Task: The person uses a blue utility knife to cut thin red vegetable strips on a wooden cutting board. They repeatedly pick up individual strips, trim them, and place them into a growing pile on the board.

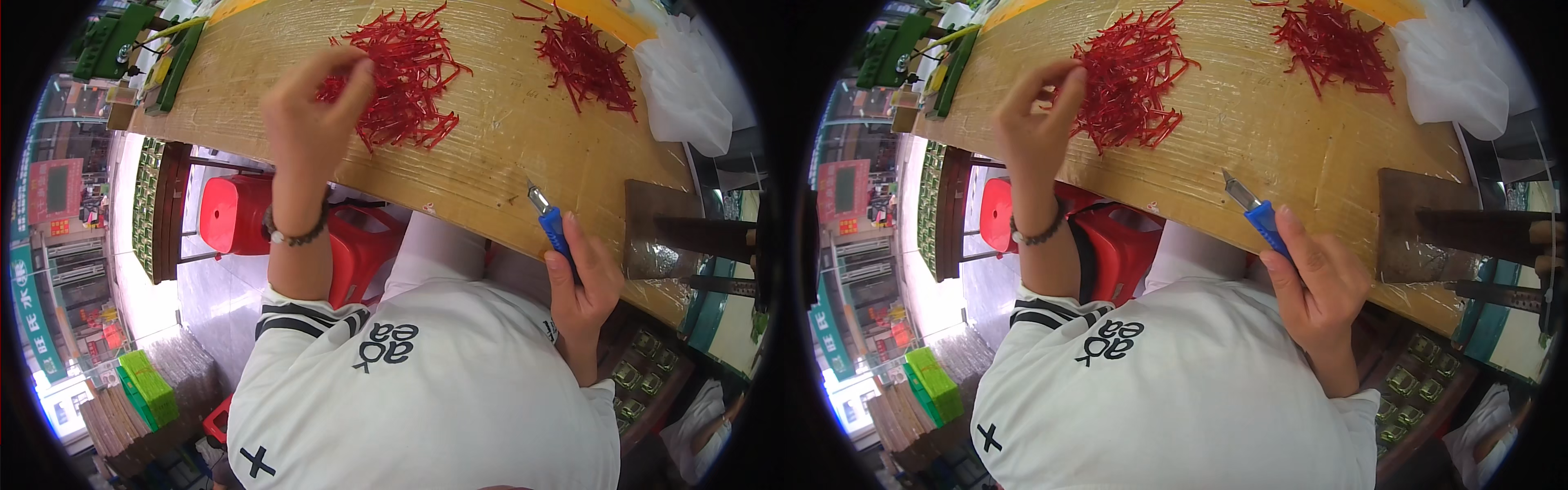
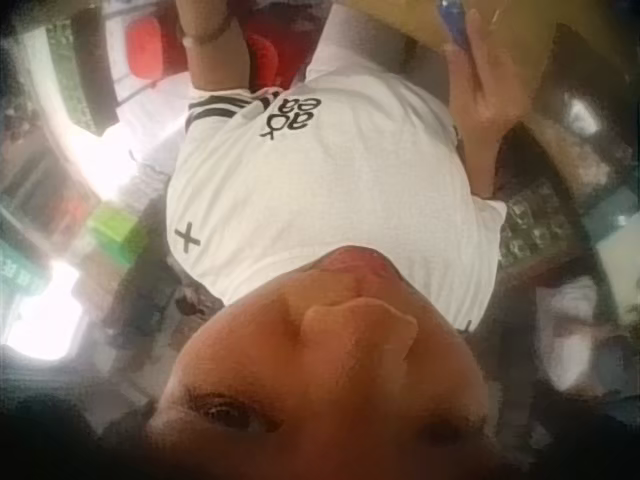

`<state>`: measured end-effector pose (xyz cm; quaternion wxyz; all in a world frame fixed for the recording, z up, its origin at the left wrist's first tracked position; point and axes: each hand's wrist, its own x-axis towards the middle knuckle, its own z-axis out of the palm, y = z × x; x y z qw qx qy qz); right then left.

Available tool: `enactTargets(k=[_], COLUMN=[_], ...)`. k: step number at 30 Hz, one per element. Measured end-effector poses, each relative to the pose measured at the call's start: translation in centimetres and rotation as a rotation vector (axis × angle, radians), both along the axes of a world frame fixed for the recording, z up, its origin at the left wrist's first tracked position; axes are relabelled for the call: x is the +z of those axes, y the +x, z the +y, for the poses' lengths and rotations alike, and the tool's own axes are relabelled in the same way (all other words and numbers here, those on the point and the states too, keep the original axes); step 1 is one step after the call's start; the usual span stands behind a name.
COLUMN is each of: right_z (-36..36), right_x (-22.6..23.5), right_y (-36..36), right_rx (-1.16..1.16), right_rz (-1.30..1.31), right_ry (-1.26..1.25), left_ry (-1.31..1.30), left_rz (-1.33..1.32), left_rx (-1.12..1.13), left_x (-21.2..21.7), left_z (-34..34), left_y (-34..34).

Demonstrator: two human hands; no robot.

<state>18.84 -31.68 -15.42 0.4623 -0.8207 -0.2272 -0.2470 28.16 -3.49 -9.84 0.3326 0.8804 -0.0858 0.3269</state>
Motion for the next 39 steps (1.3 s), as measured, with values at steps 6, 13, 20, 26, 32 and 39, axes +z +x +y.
enactTargets(k=[6,13,20,26,32,39], right_z=[0.1,-1.7,0.0,-0.7,-1.1,-0.6], right_x=[1.4,0.8,1.8,1.4,1.5,1.2], right_y=[-0.9,-0.8,-0.6,-0.7,-0.8,-0.8], right_rx=[-0.081,0.118,-0.015,0.019,0.076,0.023], right_rz=[0.340,0.299,0.317,0.301,0.358,0.327], right_ry=[0.078,0.135,0.094,0.059,0.195,0.158], left_ry=[0.180,0.111,0.236,0.206,0.143,0.126], left_rz=[0.014,-0.102,-0.192,-0.195,-0.153,-0.202], left_rx=[-0.533,-0.760,-0.726,-0.740,-0.791,-0.722], left_x=[-2.7,-3.8,-3.3,-3.6,-3.9,-3.8], left_z=[-5.9,-9.4,-8.1,-9.4,-9.6,-9.3], left_y=[-4.4,-6.3,-5.5,-5.7,-5.5,-5.5])
